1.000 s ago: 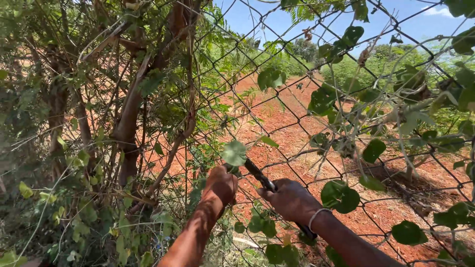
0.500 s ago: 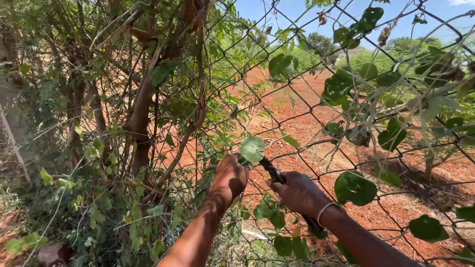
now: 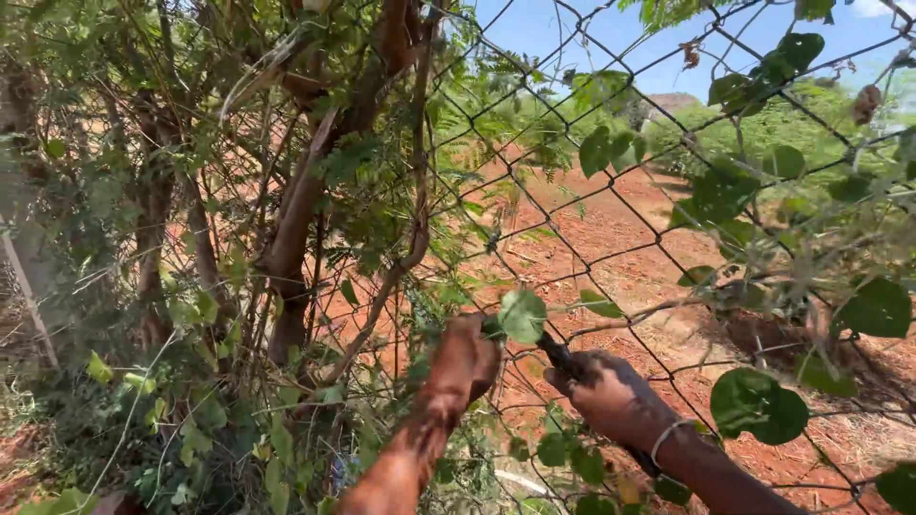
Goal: Pruning climbing vines from a chain-link fence using garden shears.
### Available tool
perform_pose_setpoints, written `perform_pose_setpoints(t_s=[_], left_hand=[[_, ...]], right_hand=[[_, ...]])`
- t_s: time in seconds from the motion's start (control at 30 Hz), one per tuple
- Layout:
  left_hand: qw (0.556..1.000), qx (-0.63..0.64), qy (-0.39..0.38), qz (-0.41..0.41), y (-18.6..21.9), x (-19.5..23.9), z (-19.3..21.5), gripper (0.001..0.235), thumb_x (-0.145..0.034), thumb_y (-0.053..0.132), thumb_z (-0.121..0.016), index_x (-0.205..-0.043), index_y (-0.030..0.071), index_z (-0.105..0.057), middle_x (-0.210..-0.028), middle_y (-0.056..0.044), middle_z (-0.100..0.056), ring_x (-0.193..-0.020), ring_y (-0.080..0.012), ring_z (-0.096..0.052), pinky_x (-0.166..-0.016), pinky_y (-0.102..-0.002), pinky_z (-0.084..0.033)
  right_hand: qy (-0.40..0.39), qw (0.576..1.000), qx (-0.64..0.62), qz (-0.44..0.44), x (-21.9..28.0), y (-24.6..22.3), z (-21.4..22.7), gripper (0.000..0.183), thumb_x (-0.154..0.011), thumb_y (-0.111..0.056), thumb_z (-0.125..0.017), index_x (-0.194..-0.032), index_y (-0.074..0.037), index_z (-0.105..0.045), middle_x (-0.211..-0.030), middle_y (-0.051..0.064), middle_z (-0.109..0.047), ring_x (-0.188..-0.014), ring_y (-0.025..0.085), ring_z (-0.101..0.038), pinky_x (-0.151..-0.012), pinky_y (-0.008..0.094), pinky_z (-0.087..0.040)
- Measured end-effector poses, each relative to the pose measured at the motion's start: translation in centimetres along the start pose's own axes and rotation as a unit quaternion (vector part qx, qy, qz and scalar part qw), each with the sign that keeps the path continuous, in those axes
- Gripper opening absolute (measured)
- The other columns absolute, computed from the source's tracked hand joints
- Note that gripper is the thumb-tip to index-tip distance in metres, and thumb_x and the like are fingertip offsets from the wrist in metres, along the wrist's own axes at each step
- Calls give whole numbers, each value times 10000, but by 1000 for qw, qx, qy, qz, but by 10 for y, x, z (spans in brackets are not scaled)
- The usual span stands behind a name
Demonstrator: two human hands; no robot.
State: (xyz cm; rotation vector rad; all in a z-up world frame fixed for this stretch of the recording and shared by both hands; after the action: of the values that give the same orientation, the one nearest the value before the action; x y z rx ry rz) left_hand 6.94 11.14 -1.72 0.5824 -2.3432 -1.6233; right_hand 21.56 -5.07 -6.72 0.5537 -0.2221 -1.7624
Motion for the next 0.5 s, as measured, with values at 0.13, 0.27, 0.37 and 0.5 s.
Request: perform_pose_setpoints(t_s=[0.13,0.27,0.37,0.5], left_hand=[[762,-603,22,-236,-29,-85,52,300,-1045,173,-422,-988,33,-682,-723,-36,-543,-608,-158,-479,-525,-299,-415],[975,-48,-93,-194,-5,-58,70,263,-941,150,-488,-1077,42,-685,-840,-96,-643,-663,-171,-558,-553,-328,-471],[854,-387,30,-346,18,-51,94,192,-920,126,-565,-1062,63,-679,-873,-143,-677,-723,-239,-613,-601,-403,-519],[828,-407,78,-379,44,-45,126,240,-872,91,-655,-1105,35,-659,-894,-181,-703,-757,-303,-667,-632,-451,-533]], right_hand=[[115,993,-18,31,-15,-27,31,541,-812,-102,-587,-1318,-289,-632,-750,40,-567,-680,249,-600,-661,396,-524],[-95,957,-129,-241,-40,-45,87,297,-961,-357,-622,-1187,-170,-672,-807,85,-637,-690,232,-596,-643,424,-498],[-123,867,-294,-383,-45,-52,79,444,-966,-544,-625,-973,-109,-710,-718,109,-654,-649,242,-601,-669,429,-491],[-77,879,-328,-338,-73,-72,101,480,-895,-550,-646,-845,-74,-684,-659,145,-643,-634,259,-585,-644,449,-470]])
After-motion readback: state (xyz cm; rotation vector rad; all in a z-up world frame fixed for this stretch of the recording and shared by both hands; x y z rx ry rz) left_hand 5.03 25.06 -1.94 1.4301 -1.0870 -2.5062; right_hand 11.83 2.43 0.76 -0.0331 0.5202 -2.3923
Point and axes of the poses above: each hand's wrist, its own x-axis away from the middle knuckle, its own z-axis out of the back of the hand, y = z × x, the point moved 7 cm from there along -x, towards the middle knuckle
